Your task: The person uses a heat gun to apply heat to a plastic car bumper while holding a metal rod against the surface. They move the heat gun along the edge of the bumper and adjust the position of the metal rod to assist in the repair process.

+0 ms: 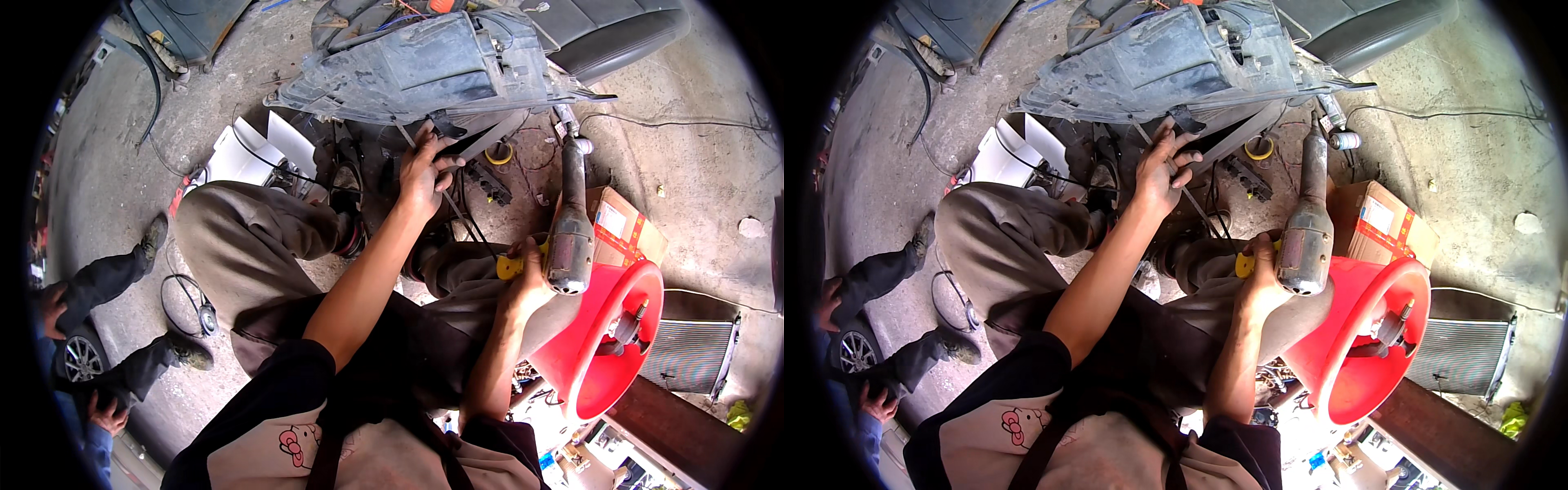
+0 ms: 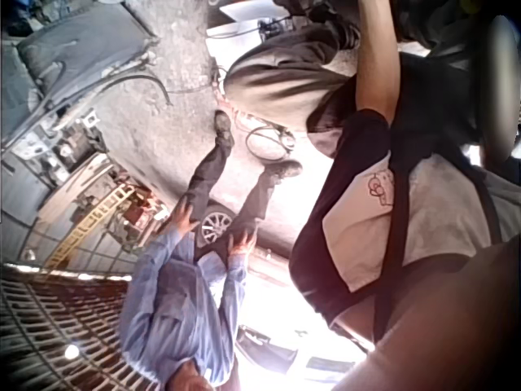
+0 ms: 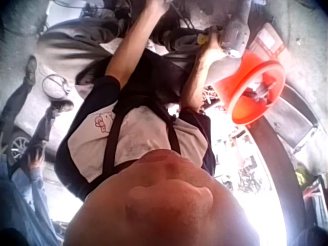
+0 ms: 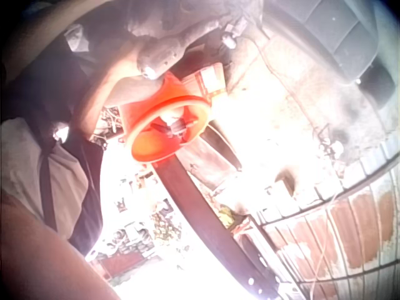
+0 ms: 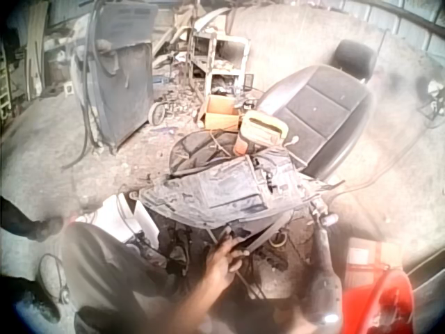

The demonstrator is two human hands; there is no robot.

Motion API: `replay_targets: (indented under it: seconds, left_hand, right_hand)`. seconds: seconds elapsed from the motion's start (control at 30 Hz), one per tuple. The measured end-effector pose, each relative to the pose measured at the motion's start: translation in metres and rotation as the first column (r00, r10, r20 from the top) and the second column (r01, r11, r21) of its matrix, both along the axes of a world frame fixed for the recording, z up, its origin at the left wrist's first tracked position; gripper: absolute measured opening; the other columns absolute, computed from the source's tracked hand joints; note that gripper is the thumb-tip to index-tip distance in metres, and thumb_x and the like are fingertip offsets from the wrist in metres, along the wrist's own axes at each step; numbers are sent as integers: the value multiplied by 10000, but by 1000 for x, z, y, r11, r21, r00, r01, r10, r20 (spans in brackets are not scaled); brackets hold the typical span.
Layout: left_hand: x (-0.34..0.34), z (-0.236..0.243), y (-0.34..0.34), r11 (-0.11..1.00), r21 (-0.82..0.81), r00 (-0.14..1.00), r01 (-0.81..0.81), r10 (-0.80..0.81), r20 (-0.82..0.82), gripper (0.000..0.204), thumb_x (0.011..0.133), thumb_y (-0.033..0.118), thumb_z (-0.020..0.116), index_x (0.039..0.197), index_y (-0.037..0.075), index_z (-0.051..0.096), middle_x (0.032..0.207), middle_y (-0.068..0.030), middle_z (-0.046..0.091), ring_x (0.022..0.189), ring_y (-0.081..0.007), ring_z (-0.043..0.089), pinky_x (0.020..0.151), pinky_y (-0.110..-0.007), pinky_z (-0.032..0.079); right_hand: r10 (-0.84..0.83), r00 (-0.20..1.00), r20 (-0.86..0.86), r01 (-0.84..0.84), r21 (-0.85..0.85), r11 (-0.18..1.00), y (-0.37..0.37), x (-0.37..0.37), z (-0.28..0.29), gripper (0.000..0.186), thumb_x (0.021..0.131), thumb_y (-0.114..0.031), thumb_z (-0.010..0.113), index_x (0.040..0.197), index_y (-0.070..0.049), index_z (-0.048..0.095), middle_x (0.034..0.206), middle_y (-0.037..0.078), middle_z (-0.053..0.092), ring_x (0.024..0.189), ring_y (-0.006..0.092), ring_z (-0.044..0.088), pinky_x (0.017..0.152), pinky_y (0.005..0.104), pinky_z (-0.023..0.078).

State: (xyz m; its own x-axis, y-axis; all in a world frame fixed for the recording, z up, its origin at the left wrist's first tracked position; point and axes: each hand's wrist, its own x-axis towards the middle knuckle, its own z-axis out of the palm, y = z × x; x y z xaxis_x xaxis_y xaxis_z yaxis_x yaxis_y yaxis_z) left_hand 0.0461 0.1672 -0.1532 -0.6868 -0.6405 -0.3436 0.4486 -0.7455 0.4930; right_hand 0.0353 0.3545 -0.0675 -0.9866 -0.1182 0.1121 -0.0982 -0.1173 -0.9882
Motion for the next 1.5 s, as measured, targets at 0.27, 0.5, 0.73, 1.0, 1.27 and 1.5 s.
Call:
replay_targets:
  seconds: [0.27, 0.5, 0.73, 1.0, 1.27, 1.5]
  left_hand:
    - [-1, -2, 0, 999, -50, 1000, 9, -8, 23, 379, 1082, 294, 463, 1441, 178, 435, 1175, -101, 649, 824, -214, 688, 437, -199, 311]
    - [-2, -2, -1, 998, -66, 1000, 9, -7, 20, 383, 1083, 307, 454, 1440, 171, 424, 1181, -107, 647, 827, -215, 689, 434, -198, 310]
    - [-5, 4, 4, 991, -132, 998, -32, 40, 58, 380, 1078, 310, 463, 1408, 126, 415, 1157, -109, 683, 787, -220, 704, 411, -196, 299]
    - [-5, 3, 6, 988, -144, 995, -62, 72, 65, 350, 1065, 282, 501, 1345, 90, 418, 1149, -111, 693, 763, -230, 717, 392, -202, 301]
    - [-4, -7, 7, 981, -161, 987, -110, 126, 95, 274, 1077, 284, 477, 1247, 72, 434, 1177, -217, 677, 787, -267, 748, 382, -221, 345]
    - [-5, -3, 1, 989, -127, 990, -82, 96, 108, 334, 1079, 317, 477, 1270, 49, 417, 1167, -228, 680, 795, -268, 748, 378, -220, 350]
  right_hand:
    - [37, 999, -25, -37, -4, 999, 1, 0, 2, 227, 860, 51, 655, 1065, -11, 578, 789, 77, 583, 639, 182, 574, 609, 327, 501]
    - [46, 998, -32, -45, 14, 999, 2, 0, 2, 236, 860, 54, 650, 1076, -8, 579, 799, 74, 586, 646, 175, 577, 610, 322, 501]
    - [31, 999, -13, -31, 4, 1000, -1, 2, 8, 201, 856, 70, 640, 1031, -7, 576, 793, 76, 588, 640, 169, 578, 610, 317, 503]
    - [35, 999, -9, -36, -42, 998, -2, 1, 9, 182, 847, 108, 627, 976, -5, 564, 817, 85, 585, 642, 168, 581, 608, 309, 506]
    - [30, 1000, -10, -30, -52, 998, -2, 1, 9, 191, 843, 110, 640, 974, -6, 561, 824, 89, 586, 644, 171, 579, 604, 311, 505]
    - [62, 997, -34, -63, -11, 998, 3, -2, 3, 210, 852, 69, 641, 1038, -4, 577, 831, 83, 588, 647, 182, 580, 603, 323, 502]
